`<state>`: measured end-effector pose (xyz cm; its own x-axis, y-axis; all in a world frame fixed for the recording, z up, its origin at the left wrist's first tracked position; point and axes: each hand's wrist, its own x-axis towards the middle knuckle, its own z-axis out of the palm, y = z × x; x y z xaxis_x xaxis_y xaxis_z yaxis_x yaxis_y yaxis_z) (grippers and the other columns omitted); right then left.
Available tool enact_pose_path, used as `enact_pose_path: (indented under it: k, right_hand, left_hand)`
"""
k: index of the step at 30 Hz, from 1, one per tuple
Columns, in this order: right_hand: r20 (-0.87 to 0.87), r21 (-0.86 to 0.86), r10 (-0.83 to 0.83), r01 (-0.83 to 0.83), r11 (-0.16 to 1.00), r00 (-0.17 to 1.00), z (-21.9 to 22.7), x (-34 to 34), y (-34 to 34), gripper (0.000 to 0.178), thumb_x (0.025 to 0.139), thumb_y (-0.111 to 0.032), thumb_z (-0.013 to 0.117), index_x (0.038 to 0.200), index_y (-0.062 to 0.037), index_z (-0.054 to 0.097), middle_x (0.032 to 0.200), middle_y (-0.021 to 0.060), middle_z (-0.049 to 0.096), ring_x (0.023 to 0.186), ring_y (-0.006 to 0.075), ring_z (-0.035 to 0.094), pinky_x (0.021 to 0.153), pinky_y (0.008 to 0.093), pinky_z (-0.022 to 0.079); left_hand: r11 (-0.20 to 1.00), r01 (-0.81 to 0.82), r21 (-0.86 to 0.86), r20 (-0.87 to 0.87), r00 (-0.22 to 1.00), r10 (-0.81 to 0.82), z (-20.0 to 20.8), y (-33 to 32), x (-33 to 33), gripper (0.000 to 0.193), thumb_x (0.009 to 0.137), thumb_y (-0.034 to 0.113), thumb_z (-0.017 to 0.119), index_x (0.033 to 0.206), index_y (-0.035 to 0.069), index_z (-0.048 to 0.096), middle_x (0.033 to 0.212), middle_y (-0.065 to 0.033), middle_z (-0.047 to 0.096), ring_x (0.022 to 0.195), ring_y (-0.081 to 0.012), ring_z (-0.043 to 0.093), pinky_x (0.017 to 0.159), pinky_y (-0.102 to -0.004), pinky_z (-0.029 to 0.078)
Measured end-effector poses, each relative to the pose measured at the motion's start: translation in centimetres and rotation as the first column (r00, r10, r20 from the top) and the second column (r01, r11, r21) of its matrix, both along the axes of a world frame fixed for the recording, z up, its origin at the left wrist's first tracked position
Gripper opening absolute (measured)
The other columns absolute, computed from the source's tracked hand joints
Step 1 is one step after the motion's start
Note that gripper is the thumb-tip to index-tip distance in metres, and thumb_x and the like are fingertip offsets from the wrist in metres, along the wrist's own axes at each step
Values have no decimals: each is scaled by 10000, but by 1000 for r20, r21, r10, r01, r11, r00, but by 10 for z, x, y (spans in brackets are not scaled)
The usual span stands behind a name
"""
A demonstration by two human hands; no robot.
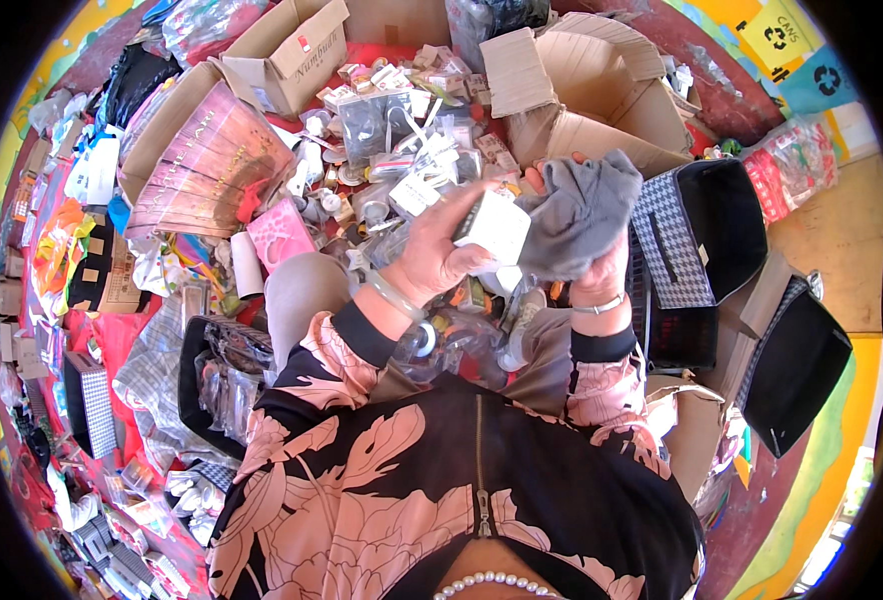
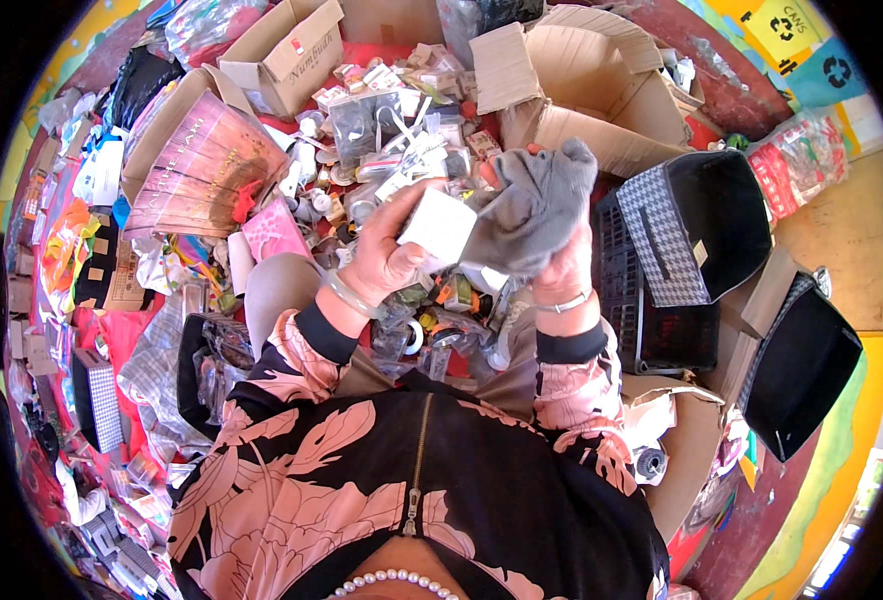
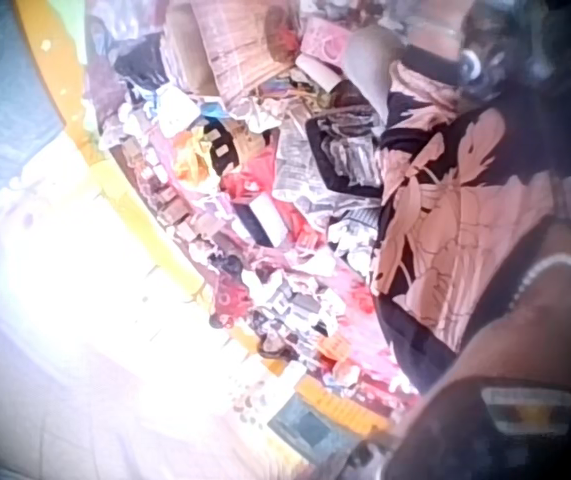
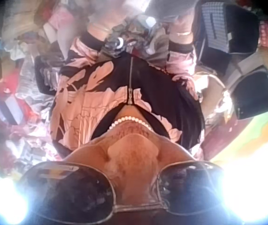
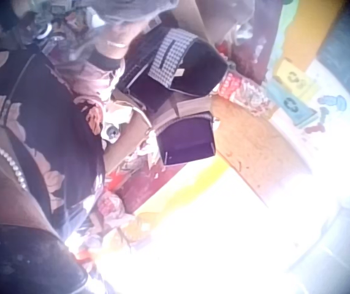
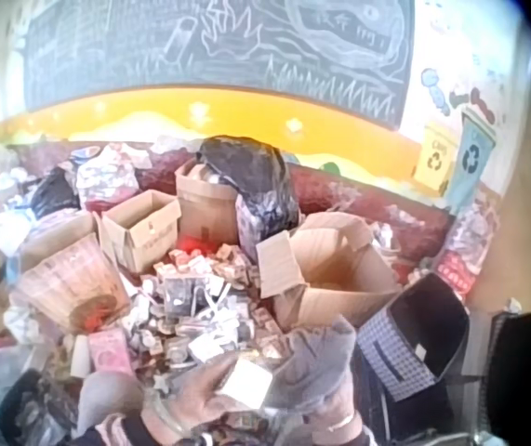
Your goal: The person sits on the floor and wipes various items with a gray cloth. They clean a white plate, a small round mirror, and several small boxes, turning them over to wipe different sides before placing them into a cardboard box.
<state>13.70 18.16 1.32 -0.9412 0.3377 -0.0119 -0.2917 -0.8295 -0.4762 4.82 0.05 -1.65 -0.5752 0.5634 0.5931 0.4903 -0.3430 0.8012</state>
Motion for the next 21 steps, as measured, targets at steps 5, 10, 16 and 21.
enact_pose_path:
  k: [5, 10, 16, 21]
  right_hand:
    - [23, 912, -27, -10, 411, 999, 20, 11, -48, 621, 815, -297, 678, 1318, -47, 412, 1180, 79, 526, 1136, 186, 471, 972, 341, 390]
    - [148, 812, -302, 59, 581, 942, -8, 4, -55, 542, 814, -120, 701, 1272, -8, 434, 1104, 74, 578, 1025, 127, 523, 888, 264, 432]
    - [186, 245, -54, 7, 970, 981, -25, -9, -12, 394, 918, -314, 532, 1179, -22, 491, 1102, 153, 586, 1001, 269, 596, 848, 348, 503]
    - [-35, 807, 7, 25, 590, 999, 14, 9, -50, 509, 860, -235, 634, 1288, -47, 432, 1191, 61, 535, 1089, 166, 503, 951, 311, 395]
  left_hand:
    - [957, -273, -98, -513, 838, 187, -6, 0, -6, 841, 661, 623, 653, 1170, -29, 502, 973, -185, 597, 861, -363, 595, 767, -412, 481]
    - [942, -289, -170, -499, 850, 170, 0, -5, 2, 847, 631, 624, 667, 1149, -28, 514, 961, -177, 600, 856, -358, 599, 756, -398, 483]
    - [987, -145, -64, -243, 962, 125, 4, -7, 1, 835, 646, 613, 670, 1158, -27, 509, 951, -172, 603, 835, -342, 607, 739, -377, 489]
    - [967, -239, -82, -368, 909, 194, 1, -3, 1, 832, 652, 604, 671, 1169, -27, 507, 949, -174, 604, 844, -343, 606, 743, -381, 488]
